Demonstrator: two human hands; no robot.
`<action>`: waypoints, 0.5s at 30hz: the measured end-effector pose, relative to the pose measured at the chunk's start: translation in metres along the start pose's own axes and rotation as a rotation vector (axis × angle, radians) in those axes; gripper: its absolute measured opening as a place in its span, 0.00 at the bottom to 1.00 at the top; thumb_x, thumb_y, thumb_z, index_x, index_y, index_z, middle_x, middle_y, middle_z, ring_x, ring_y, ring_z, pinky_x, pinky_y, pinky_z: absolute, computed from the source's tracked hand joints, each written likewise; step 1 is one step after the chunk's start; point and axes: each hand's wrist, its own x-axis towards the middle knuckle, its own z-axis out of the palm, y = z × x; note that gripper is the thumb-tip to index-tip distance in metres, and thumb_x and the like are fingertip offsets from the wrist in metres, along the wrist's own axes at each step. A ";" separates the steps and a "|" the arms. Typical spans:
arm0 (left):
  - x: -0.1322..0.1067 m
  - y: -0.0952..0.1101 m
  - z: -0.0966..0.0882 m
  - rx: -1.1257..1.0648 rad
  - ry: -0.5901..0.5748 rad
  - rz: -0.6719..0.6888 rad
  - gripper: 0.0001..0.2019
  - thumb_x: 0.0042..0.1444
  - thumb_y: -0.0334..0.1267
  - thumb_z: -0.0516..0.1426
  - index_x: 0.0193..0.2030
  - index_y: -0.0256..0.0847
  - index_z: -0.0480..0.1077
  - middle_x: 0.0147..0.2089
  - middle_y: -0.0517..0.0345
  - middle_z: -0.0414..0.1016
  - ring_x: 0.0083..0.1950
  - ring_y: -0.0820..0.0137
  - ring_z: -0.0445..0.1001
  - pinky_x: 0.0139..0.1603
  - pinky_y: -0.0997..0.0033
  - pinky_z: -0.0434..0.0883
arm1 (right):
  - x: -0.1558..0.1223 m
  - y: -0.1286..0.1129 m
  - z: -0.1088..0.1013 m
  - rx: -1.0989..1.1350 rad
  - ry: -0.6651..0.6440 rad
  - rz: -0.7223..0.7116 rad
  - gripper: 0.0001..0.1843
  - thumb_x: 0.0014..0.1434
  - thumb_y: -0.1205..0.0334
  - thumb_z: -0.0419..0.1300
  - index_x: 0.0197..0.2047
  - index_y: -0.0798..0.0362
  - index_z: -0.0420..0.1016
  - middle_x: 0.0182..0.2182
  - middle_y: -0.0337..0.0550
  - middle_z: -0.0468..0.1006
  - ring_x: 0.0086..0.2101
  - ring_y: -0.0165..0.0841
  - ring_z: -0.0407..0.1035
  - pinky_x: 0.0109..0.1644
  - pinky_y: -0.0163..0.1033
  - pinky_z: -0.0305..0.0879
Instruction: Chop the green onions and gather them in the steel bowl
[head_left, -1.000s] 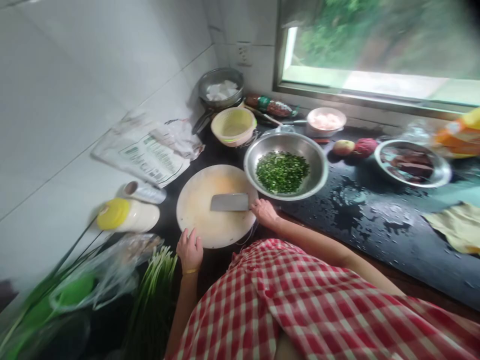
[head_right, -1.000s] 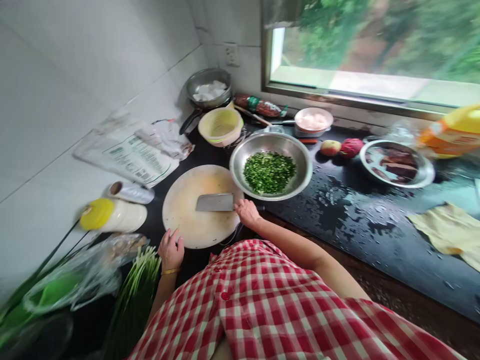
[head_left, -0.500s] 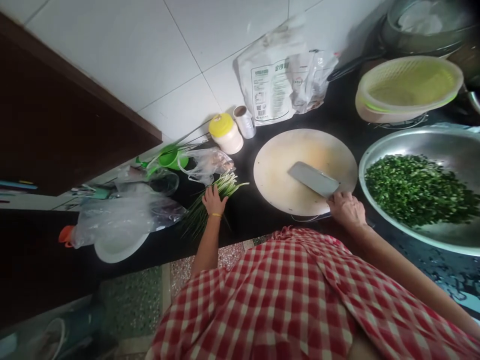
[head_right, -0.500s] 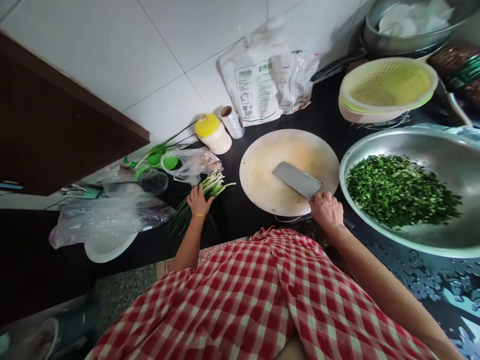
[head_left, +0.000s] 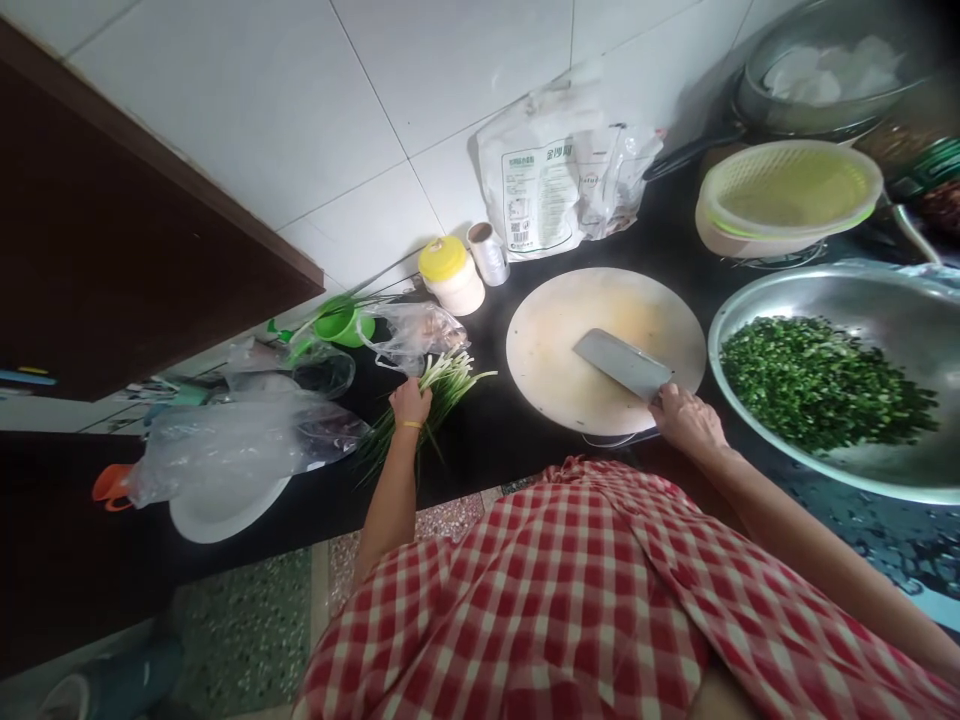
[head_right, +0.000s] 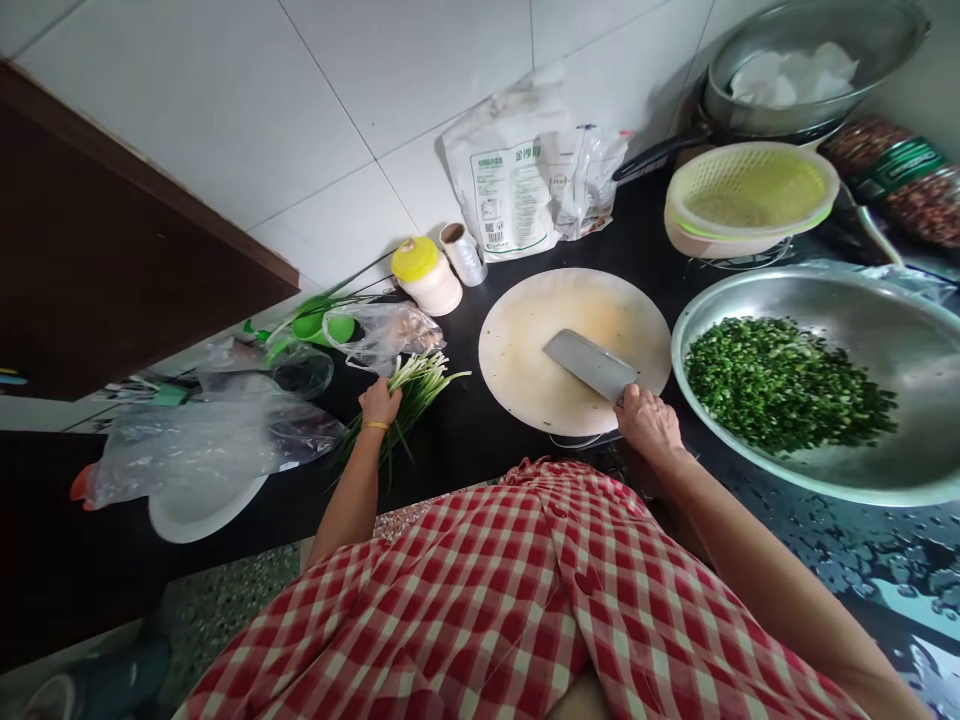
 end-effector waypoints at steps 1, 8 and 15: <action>0.000 -0.007 -0.004 -0.069 -0.020 -0.005 0.14 0.56 0.41 0.49 0.46 0.40 0.67 0.40 0.49 0.74 0.46 0.59 0.71 0.47 0.62 0.62 | 0.000 0.000 0.001 0.005 0.011 -0.017 0.20 0.60 0.58 0.48 0.49 0.62 0.65 0.35 0.56 0.75 0.34 0.41 0.71 0.35 0.41 0.62; 0.004 -0.059 -0.034 -0.593 -0.002 0.003 0.23 0.47 0.44 0.55 0.50 0.36 0.67 0.39 0.57 0.75 0.39 0.68 0.71 0.44 0.70 0.66 | 0.004 -0.003 0.005 -0.006 -0.032 -0.055 0.30 0.56 0.63 0.49 0.61 0.64 0.56 0.35 0.60 0.76 0.32 0.44 0.73 0.34 0.42 0.63; -0.006 -0.064 -0.052 -0.734 -0.065 -0.011 0.27 0.40 0.52 0.59 0.43 0.33 0.73 0.37 0.55 0.76 0.41 0.65 0.71 0.46 0.67 0.66 | 0.009 -0.008 -0.009 0.073 -0.135 -0.007 0.28 0.56 0.62 0.49 0.60 0.63 0.57 0.34 0.61 0.77 0.33 0.45 0.73 0.36 0.44 0.62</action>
